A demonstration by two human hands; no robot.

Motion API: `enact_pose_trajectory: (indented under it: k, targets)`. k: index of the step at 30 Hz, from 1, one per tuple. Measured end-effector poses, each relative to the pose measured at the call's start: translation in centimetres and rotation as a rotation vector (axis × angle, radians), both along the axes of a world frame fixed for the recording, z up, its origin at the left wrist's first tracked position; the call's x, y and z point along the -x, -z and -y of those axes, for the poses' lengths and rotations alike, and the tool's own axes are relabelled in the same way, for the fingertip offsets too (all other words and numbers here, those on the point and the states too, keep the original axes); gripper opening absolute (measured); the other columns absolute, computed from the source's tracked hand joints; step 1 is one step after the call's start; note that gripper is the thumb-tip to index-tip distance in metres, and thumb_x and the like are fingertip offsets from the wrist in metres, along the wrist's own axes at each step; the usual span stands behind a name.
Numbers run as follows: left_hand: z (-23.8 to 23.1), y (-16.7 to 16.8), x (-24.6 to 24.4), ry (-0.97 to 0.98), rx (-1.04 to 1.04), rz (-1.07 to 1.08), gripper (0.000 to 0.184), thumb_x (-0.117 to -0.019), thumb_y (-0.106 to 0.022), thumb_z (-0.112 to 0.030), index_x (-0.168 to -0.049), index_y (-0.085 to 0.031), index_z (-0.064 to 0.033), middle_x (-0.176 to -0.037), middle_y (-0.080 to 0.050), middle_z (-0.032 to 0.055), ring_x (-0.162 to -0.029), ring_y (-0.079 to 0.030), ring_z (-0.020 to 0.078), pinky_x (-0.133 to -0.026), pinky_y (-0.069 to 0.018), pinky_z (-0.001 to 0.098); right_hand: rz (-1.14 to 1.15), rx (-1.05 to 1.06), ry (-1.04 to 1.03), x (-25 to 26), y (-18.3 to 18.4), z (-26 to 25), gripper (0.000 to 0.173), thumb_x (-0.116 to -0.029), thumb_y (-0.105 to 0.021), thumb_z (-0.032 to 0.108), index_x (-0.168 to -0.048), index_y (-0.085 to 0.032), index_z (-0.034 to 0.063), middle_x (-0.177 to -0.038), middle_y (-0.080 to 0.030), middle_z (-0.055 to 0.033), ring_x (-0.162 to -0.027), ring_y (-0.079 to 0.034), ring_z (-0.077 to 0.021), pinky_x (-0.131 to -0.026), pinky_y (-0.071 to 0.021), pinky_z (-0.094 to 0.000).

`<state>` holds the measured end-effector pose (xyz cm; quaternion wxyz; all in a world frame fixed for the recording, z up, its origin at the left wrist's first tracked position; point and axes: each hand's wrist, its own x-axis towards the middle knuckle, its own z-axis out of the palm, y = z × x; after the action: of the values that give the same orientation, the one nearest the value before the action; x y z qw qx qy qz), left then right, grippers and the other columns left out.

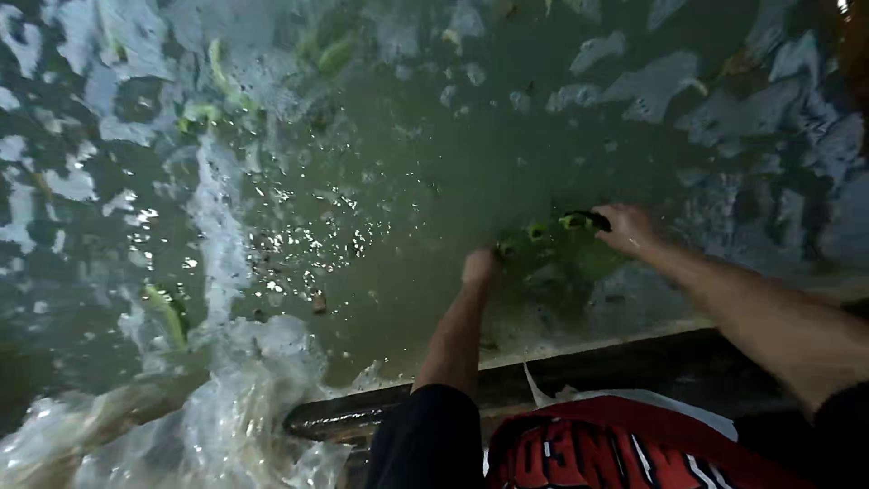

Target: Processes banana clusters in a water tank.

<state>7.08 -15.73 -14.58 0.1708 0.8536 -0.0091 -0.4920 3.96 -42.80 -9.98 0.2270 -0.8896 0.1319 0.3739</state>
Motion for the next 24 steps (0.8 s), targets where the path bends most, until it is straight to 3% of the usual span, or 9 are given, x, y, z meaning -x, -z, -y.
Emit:
enact_pose_trajectory:
  k: [2,5,9,13,16,19,21,22,24]
  targets:
    - [-1.0,0.1,0.9,-0.019,0.014,-0.006,0.044,-0.1005,-0.062,-0.014,-0.144,-0.057,-0.0117,-0.144,-0.057,0.0224,-0.127,-0.058,0.0455,-0.101,-0.0486,0.0668,-0.002,0.007,-0.079,-0.2,-0.3,0.1,0.042,-0.1001,-0.065,0.011,-0.14,-0.057,0.0004,-0.133,-0.061,-0.0301,-0.123,-0.058,-0.0509,-0.101,-0.0447,-0.0688]
    - [-2.2,0.1,0.2,0.065,0.029,0.005,0.037,-0.1,-0.062,-0.013,-0.137,-0.063,-0.0056,-0.136,-0.061,0.0257,-0.128,-0.058,0.0451,-0.105,-0.0463,0.0646,0.013,0.004,-0.143,-2.0,-0.9,-0.2,0.042,-0.1001,-0.066,0.013,-0.139,-0.059,0.0007,-0.13,-0.062,-0.0299,-0.12,-0.06,-0.0507,-0.099,-0.0461,-0.0685]
    - [-3.8,-0.8,-2.0,0.054,0.163,0.142,0.036,-0.0998,-0.065,-0.02,-0.135,-0.065,-0.0095,-0.126,-0.069,0.0211,-0.119,-0.064,0.0431,-0.1,-0.0486,0.066,0.123,0.015,-0.082,-4.7,-3.3,-1.1,0.041,-0.1012,-0.065,0.015,-0.139,-0.059,-0.0005,-0.133,-0.06,-0.0316,-0.122,-0.058,-0.0526,-0.1,-0.0443,-0.0699]
    - [-6.3,-3.5,-5.0,-0.254,0.199,0.317,0.04,-0.1059,-0.053,-0.018,-0.14,-0.056,0.0019,-0.131,-0.064,0.027,-0.121,-0.063,0.0423,-0.104,-0.049,0.0589,0.322,0.024,0.013,-7.2,-6.2,-2.4,0.036,-0.1061,-0.054,0.012,-0.139,-0.058,-0.002,-0.142,-0.053,-0.0306,-0.126,-0.055,-0.0509,-0.103,-0.0444,-0.0663]
    - [-9.7,-2.2,-4.9,-0.583,0.398,0.323,0.052,-0.1061,-0.056,-0.024,-0.148,-0.045,0.0044,-0.145,-0.053,0.0269,-0.132,-0.056,0.0359,-0.109,-0.0466,0.0499,0.252,-0.104,-0.065,-6.4,-5.8,-4.8,0.035,-0.1065,-0.051,0.008,-0.139,-0.058,-0.0018,-0.144,-0.054,-0.0272,-0.132,-0.054,-0.0461,-0.108,-0.0426,-0.0631]
    - [-11.0,-0.3,-0.8,-0.908,0.405,0.178,0.062,-0.1071,-0.052,-0.041,-0.156,-0.038,-0.0058,-0.154,-0.046,0.0212,-0.138,-0.049,0.0337,-0.109,-0.0428,0.0547,0.072,-0.219,-0.216,-1.7,-1.5,-7.8,0.037,-0.1015,-0.058,0.006,-0.138,-0.061,0.005,-0.147,-0.053,-0.0217,-0.138,-0.047,-0.0443,-0.11,-0.0391,-0.0664]
    - [-11.0,1.0,3.0,-1.032,0.331,0.11,0.065,-0.1063,-0.046,-0.053,-0.158,-0.038,-0.0136,-0.151,-0.05,0.0209,-0.134,-0.052,0.0359,-0.106,-0.0451,0.0578,-0.054,-0.242,-0.314,2.4,0.1,-8.8,0.041,-0.1004,-0.06,0.007,-0.141,-0.062,0.0135,-0.153,-0.049,-0.0178,-0.144,-0.039,-0.0448,-0.113,-0.0273,-0.0735]
    - [-10.7,1.4,4.9,-1.088,0.3,0.097,0.065,-0.1065,-0.043,-0.055,-0.154,-0.042,-0.0112,-0.145,-0.054,0.0224,-0.127,-0.056,0.0353,-0.102,-0.0476,0.0555,-0.124,-0.263,-0.36,4.2,0.1,-8.7,0.042,-0.1019,-0.056,0.006,-0.143,-0.061,0.0145,-0.156,-0.046,-0.0179,-0.147,-0.035,-0.0449,-0.117,-0.0198,-0.0739]
    - [-9.5,1.8,8.1,-1.184,0.283,0.111,0.062,-0.1096,-0.037,-0.05,-0.15,-0.044,-0.0029,-0.139,-0.057,0.0253,-0.123,-0.058,0.0337,-0.102,-0.049,0.0512,-0.225,-0.324,-0.43,6.6,-1.1,-7.3,0.043,-0.1022,-0.051,0.001,-0.143,-0.06,0.0098,-0.157,-0.046,-0.017,-0.149,-0.035,-0.0417,-0.12,-0.0226,-0.0667]
